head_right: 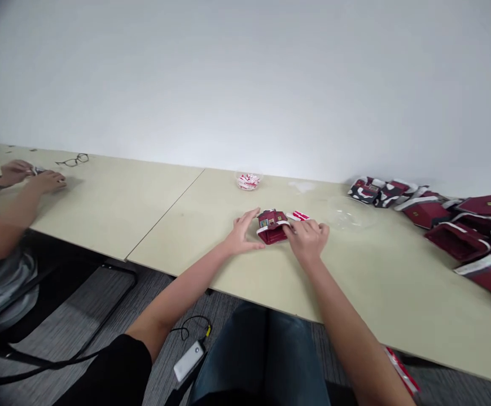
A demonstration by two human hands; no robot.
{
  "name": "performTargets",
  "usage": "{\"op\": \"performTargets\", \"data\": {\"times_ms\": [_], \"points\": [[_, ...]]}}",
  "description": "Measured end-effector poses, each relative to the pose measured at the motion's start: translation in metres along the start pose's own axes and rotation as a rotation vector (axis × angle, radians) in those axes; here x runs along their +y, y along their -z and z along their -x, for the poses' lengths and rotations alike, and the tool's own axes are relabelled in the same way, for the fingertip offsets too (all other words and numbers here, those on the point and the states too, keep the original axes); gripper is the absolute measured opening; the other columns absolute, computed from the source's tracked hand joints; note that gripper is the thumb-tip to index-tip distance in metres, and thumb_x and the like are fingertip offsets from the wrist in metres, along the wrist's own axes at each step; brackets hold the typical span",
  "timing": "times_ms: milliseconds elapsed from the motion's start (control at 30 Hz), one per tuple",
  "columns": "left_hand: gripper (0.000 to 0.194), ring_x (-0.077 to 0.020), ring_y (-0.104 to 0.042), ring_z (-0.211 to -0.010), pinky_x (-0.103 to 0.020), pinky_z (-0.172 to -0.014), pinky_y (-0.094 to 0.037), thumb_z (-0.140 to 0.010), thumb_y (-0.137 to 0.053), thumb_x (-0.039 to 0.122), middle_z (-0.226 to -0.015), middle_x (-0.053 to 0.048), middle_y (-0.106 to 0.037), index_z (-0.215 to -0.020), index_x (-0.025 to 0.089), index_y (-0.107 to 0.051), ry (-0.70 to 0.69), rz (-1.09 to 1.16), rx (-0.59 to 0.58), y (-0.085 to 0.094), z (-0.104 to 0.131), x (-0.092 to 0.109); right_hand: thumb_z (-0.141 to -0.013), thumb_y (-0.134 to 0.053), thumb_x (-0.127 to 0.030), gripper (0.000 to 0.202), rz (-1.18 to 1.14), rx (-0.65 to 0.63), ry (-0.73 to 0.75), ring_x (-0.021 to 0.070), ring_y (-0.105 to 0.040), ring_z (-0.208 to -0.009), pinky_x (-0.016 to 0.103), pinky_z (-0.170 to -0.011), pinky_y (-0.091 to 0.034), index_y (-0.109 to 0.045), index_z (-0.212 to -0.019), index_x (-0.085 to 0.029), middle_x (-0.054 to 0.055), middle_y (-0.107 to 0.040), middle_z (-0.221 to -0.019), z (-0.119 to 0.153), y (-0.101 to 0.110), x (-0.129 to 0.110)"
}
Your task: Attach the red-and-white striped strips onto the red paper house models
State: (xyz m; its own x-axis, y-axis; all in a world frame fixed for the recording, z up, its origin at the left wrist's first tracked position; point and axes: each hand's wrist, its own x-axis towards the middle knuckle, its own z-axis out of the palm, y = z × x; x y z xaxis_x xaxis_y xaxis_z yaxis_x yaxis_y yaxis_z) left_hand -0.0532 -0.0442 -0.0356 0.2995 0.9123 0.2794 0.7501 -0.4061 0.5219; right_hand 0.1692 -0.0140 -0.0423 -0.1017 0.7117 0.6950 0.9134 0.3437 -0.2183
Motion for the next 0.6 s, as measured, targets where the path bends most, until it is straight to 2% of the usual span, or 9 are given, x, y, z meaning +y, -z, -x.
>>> {"op": "performTargets", "data": {"times_ms": [67, 167, 233, 300, 367, 433, 500, 600], "points": [[0.106, -0.0162, -0.022, -0.143, -0.033, -0.121, -0.028, -0.067, -0.061, 0.073, -0.147, -0.011, -0.019, -0.152, 0.028, -0.017, 0.000, -0.024, 0.018, -0.002, -0.001, 0.000, -0.088, -0.049, -0.039, 0.029, -0.066, -0.024, -0.048, 0.0239, -0.061, -0.081, 0.039, -0.081, -0.035, -0.062, -0.071, -0.020, 0.007, -0.068, -0.074, 0.005, -0.010, -0.012], [0.089, -0.0148, -0.024, -0.142, -0.032, -0.122, -0.029, -0.072, -0.057, 0.070, -0.146, -0.008, -0.020, -0.147, 0.029, -0.032, -0.007, -0.047, 0.053, -0.006, -0.004, -0.003, -0.086, -0.052, -0.046, 0.032, -0.130, -0.143, -0.106, 0.0245, -0.062, -0.076, 0.038, -0.076, -0.039, -0.062, -0.070, -0.019, 0.007, -0.067, -0.070, 0.008, -0.008, -0.014], [0.074, -0.0131, -0.029, -0.139, -0.032, -0.122, -0.029, -0.078, -0.054, 0.066, -0.145, -0.007, -0.023, -0.142, 0.031, -0.040, -0.007, -0.045, 0.058, -0.008, -0.007, -0.006, -0.081, -0.057, -0.055, 0.037, -0.236, -0.310, -0.108, 0.0233, -0.062, -0.070, 0.036, -0.071, -0.043, -0.065, -0.073, -0.020, 0.005, -0.067, -0.069, 0.009, 0.000, -0.004], [0.065, -0.0117, -0.034, -0.135, -0.032, -0.122, -0.030, -0.081, -0.053, 0.062, -0.143, -0.005, -0.027, -0.137, 0.031, -0.046, -0.004, -0.033, 0.062, -0.010, -0.009, -0.009, -0.074, -0.063, -0.060, 0.040, -0.398, -0.496, -0.078, 0.0219, -0.063, -0.068, 0.034, -0.067, -0.047, -0.069, -0.082, -0.021, 0.004, -0.069, -0.072, 0.006, 0.009, 0.017], [0.063, -0.0117, -0.035, -0.133, -0.031, -0.122, -0.030, -0.080, -0.054, 0.061, -0.141, -0.005, -0.029, -0.135, 0.031, -0.049, -0.012, -0.014, 0.075, -0.011, -0.010, -0.011, -0.073, -0.066, -0.059, 0.043, -0.499, -0.571, -0.056, 0.0208, -0.065, -0.070, 0.032, -0.068, -0.050, -0.071, -0.093, -0.022, 0.004, -0.071, -0.079, -0.002, 0.014, 0.043], [0.067, -0.0130, -0.035, -0.133, -0.031, -0.122, -0.030, -0.078, -0.056, 0.062, -0.140, -0.006, -0.031, -0.135, 0.029, -0.049, -0.037, 0.006, 0.082, -0.010, -0.011, -0.013, -0.077, -0.064, -0.055, 0.040, -0.431, -0.523, -0.075, 0.0199, -0.065, -0.072, 0.031, -0.070, -0.050, -0.072, -0.096, -0.021, 0.005, -0.072, -0.088, -0.013, 0.013, 0.068], [0.072, -0.0143, -0.034, -0.134, -0.031, -0.122, -0.030, -0.076, -0.057, 0.064, -0.140, -0.008, -0.031, -0.137, 0.026, -0.048, -0.054, 0.023, 0.082, -0.009, -0.011, -0.014, -0.084, -0.059, -0.046, 0.033, -0.277, -0.520, -0.048, 0.0197, -0.065, -0.076, 0.030, -0.071, -0.049, -0.072, -0.100, -0.020, 0.007, -0.071, -0.097, -0.025, 0.006, 0.083], [0.079, -0.0156, -0.034, -0.135, -0.032, -0.123, -0.028, -0.074, -0.059, 0.066, -0.140, -0.008, -0.030, -0.140, 0.025, -0.045, -0.040, 0.043, 0.071, -0.008, -0.012, -0.016, -0.089, -0.054, -0.031, 0.026, -0.053, -0.589, 0.090, 0.0205, -0.064, -0.089, 0.029, -0.078, -0.047, -0.072, -0.106, -0.021, 0.009, -0.069, -0.106, -0.037, -0.008, 0.084]]}}
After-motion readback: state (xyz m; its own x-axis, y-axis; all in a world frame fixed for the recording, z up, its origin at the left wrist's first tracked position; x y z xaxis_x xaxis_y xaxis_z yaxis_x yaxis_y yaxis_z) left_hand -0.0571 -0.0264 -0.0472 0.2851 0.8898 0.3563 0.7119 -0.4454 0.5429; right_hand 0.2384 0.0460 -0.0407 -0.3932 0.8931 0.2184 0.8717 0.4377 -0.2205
